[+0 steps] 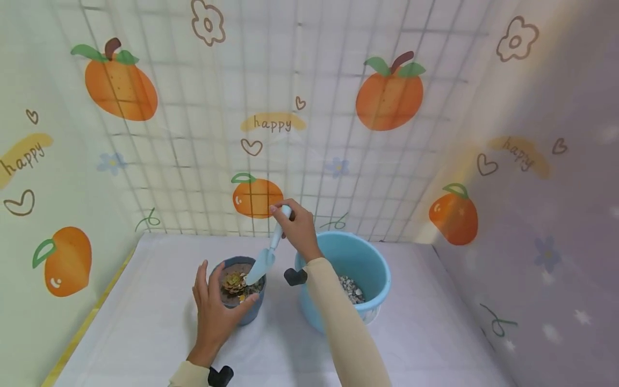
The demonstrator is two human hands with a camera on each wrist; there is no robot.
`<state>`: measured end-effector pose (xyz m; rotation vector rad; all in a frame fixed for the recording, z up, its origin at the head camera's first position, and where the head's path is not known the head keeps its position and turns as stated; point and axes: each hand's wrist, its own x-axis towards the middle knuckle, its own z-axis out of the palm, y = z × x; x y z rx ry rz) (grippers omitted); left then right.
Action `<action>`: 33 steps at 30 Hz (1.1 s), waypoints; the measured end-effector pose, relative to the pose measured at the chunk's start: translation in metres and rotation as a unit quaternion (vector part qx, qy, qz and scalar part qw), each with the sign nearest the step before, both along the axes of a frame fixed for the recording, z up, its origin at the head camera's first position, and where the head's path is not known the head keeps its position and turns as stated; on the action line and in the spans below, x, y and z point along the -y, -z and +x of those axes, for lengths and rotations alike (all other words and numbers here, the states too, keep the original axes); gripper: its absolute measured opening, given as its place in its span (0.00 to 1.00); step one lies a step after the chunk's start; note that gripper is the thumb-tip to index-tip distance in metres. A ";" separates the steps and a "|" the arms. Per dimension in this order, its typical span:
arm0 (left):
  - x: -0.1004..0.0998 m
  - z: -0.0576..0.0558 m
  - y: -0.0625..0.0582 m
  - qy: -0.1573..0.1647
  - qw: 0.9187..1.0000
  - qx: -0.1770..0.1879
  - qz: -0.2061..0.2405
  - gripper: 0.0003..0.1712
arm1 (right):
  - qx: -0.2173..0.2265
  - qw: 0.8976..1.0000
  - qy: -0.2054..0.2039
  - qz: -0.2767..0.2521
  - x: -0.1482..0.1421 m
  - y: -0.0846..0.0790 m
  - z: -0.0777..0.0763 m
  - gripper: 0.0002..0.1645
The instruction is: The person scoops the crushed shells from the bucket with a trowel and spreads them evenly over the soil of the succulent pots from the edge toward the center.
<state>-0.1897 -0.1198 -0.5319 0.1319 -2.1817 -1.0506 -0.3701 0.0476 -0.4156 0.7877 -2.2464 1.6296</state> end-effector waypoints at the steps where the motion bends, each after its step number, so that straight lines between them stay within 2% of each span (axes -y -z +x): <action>1: 0.000 -0.002 -0.005 0.002 1.000 -0.011 -0.010 0.60 | 0.000 1.000 0.005 -0.004 -0.002 -0.001 0.000 0.11; 5: -0.005 -0.009 -0.024 0.021 0.999 -0.030 -0.025 0.59 | -0.004 0.999 0.040 -0.030 -0.017 -0.006 0.000 0.14; 9: -0.020 -0.017 -0.039 0.062 0.996 -0.047 -0.041 0.59 | -0.002 0.995 0.089 -0.054 -0.046 -0.018 -0.005 0.19; 12: -0.037 -0.024 -0.051 0.114 0.991 -0.056 -0.045 0.59 | 0.002 0.990 0.118 -0.071 -0.074 -0.031 -0.007 0.21; 15: -0.055 -0.030 -0.061 0.173 0.982 -0.053 -0.047 0.60 | 0.000 0.987 0.143 -0.078 -0.099 -0.046 0.002 0.20; 18: -0.072 -0.035 -0.067 0.224 0.972 -0.039 -0.058 0.60 | 0.002 0.984 0.160 -0.080 -0.119 -0.054 0.013 0.19; 22: -0.089 -0.037 -0.067 0.277 0.958 -0.006 -0.069 0.58 | 0.023 0.982 0.171 -0.081 -0.137 -0.044 0.015 0.20; 26: -0.099 -0.040 -0.063 0.311 0.948 0.034 -0.057 0.55 | 0.041 0.982 0.178 -0.056 -0.150 -0.025 0.004 0.22; 29: -0.103 -0.043 -0.057 0.319 0.944 0.069 -0.043 0.54 | 0.029 0.985 0.170 -0.004 -0.155 -0.016 -0.005 0.23; 33: -0.108 -0.048 -0.048 0.325 0.940 0.107 -0.015 0.52 | 0.012 0.987 0.140 0.082 -0.159 -0.010 -0.006 0.23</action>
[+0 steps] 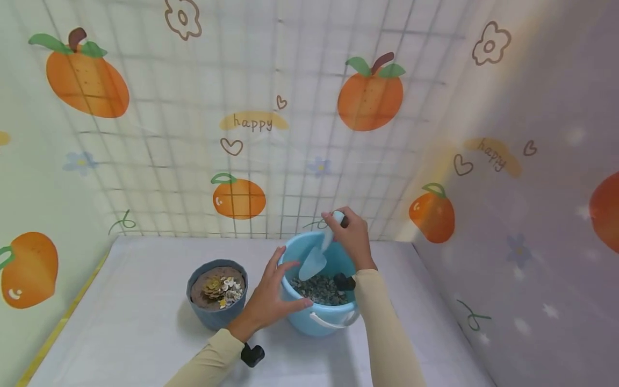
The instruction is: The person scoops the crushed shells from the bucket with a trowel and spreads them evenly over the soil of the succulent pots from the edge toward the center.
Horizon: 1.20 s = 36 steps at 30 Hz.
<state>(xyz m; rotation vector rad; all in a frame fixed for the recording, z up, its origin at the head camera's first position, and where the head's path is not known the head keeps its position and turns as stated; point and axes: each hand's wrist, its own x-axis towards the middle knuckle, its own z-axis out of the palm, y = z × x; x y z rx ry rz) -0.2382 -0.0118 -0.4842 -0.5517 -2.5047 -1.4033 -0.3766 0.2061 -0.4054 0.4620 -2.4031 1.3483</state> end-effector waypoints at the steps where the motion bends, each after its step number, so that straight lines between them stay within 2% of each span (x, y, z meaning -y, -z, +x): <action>1: -0.001 -0.001 0.003 0.000 1.000 0.008 0.006 0.50 | 0.005 1.000 -0.013 0.015 0.000 0.001 0.001 0.22; 6: -0.004 -0.004 0.013 0.001 0.998 0.022 0.054 0.41 | 0.024 0.992 -0.070 0.098 -0.001 0.010 0.001 0.18; 12: -0.007 -0.004 0.019 0.005 0.995 0.040 0.092 0.36 | 0.031 0.982 -0.080 0.166 -0.001 0.014 0.000 0.14; 17: -0.009 -0.004 0.022 0.006 0.994 0.037 0.105 0.37 | 0.010 0.975 -0.097 0.201 -0.002 0.015 0.001 0.10; 21: -0.008 -0.004 0.020 0.010 0.993 0.037 0.111 0.37 | 0.020 0.970 -0.117 0.212 0.000 0.013 0.001 0.09; 29: -0.009 -0.005 0.020 0.016 0.992 0.040 0.117 0.34 | 0.112 0.964 -0.163 0.180 0.001 0.016 0.000 0.11; 32: -0.009 -0.005 0.020 0.016 0.992 0.037 0.119 0.34 | 0.131 0.959 -0.173 0.185 0.002 0.016 -0.001 0.15; 36: -0.008 -0.004 0.019 0.016 0.992 0.040 0.121 0.34 | 0.141 0.954 -0.165 0.205 0.004 0.016 0.000 0.19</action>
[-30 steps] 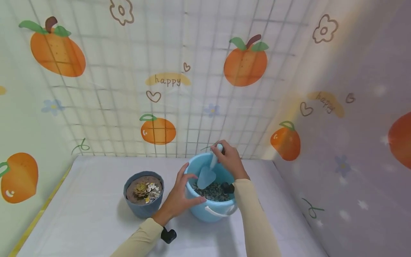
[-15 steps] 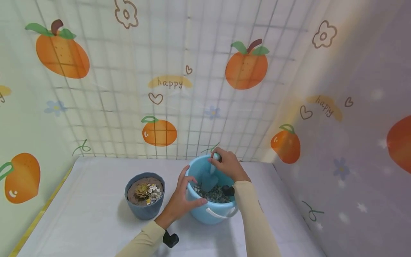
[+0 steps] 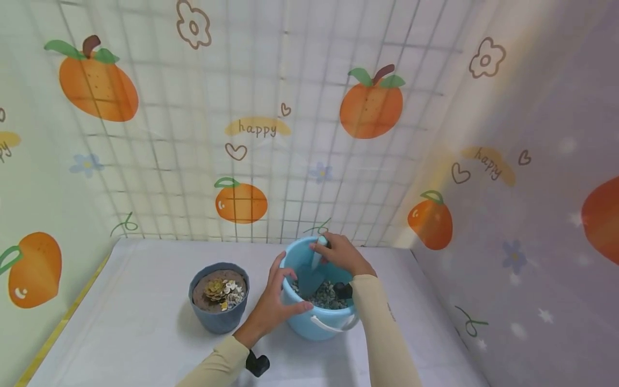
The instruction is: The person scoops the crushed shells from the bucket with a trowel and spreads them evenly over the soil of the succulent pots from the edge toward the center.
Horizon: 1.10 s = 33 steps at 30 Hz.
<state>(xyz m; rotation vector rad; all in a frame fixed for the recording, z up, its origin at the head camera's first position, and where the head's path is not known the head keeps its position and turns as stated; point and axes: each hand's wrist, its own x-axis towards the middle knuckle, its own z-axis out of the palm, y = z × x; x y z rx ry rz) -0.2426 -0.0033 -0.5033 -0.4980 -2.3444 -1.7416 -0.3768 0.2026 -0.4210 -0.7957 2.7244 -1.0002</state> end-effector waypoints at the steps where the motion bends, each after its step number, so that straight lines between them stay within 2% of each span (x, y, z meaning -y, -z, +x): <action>1: 0.000 0.000 0.001 0.000 1.000 0.001 0.000 0.34 | 0.001 1.000 0.001 0.005 0.000 0.000 0.000 0.20; 9: 0.000 0.000 0.002 0.005 1.000 -0.006 0.005 0.33 | 0.056 0.998 -0.002 0.038 0.002 0.000 0.004 0.18; 18: 0.000 -0.001 0.003 0.011 1.000 -0.009 0.012 0.33 | 0.103 0.994 -0.025 0.028 0.002 0.000 0.009 0.15; 24: -0.001 -0.001 0.004 0.007 1.000 -0.011 0.009 0.33 | 0.102 0.994 -0.033 0.038 0.003 0.000 0.012 0.15; 33: -0.001 -0.002 0.006 0.001 1.000 -0.008 0.010 0.32 | 0.111 0.993 -0.041 0.026 0.004 0.002 0.013 0.23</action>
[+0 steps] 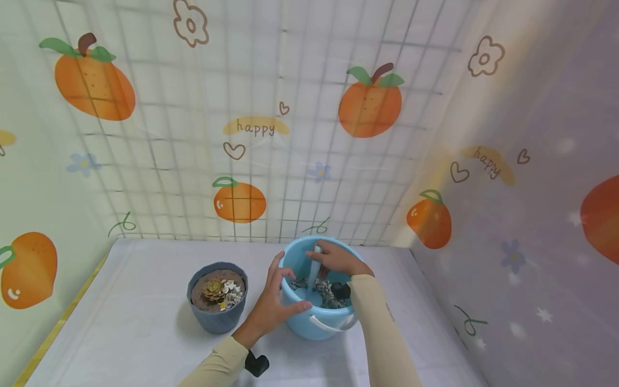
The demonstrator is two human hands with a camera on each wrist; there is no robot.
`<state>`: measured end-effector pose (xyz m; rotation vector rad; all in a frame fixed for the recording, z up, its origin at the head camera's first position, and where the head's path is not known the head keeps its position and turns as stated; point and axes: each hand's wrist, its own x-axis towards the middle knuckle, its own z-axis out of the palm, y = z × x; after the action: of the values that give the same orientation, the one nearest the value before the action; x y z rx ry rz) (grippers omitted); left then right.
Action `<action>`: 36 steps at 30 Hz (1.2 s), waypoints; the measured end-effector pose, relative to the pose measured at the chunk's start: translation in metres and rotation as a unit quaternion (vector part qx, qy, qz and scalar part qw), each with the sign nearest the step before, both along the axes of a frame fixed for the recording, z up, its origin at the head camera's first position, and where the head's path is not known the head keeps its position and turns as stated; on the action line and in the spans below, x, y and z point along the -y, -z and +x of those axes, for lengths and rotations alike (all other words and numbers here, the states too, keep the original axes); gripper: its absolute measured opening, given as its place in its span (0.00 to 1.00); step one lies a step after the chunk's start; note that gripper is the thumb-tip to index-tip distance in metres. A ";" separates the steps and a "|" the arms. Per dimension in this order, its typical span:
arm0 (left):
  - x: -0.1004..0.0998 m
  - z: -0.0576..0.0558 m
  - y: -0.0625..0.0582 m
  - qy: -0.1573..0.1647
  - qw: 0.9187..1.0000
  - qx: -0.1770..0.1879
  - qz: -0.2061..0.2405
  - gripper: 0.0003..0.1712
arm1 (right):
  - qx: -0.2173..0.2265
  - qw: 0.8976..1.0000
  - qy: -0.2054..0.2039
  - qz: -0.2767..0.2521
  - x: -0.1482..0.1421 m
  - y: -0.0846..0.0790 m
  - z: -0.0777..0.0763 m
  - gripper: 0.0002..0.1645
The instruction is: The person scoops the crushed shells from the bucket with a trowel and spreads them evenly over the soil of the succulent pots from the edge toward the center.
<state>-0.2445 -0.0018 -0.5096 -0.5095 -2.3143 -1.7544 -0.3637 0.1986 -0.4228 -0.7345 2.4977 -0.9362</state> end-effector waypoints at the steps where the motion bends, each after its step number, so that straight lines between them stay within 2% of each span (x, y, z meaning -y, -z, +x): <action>1: 0.000 0.000 0.000 0.001 1.000 0.000 0.002 0.32 | 0.002 1.000 -0.001 -0.004 0.000 0.000 0.000 0.22; 7: 0.000 0.001 0.000 0.003 1.000 0.000 0.004 0.35 | -0.004 1.000 0.009 -0.014 0.001 0.001 0.000 0.18; 16: 0.000 0.001 -0.001 0.009 1.000 0.000 0.013 0.34 | -0.011 0.998 0.039 -0.044 -0.001 0.003 -0.004 0.23; 25: -0.001 0.001 -0.001 0.009 1.000 0.009 0.021 0.33 | -0.040 0.990 0.064 -0.121 0.001 -0.001 -0.006 0.22; 30: -0.001 0.000 0.000 0.008 1.000 0.006 0.019 0.33 | -0.050 0.988 0.068 -0.128 -0.001 0.003 -0.011 0.23; 36: 0.000 0.000 0.000 0.009 1.000 0.002 0.024 0.32 | -0.065 0.983 0.103 -0.134 -0.002 0.001 -0.010 0.22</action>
<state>-0.2441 -0.0013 -0.5097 -0.5200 -2.2706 -1.8161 -0.3739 0.2002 -0.4239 -0.6411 2.6292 -1.3594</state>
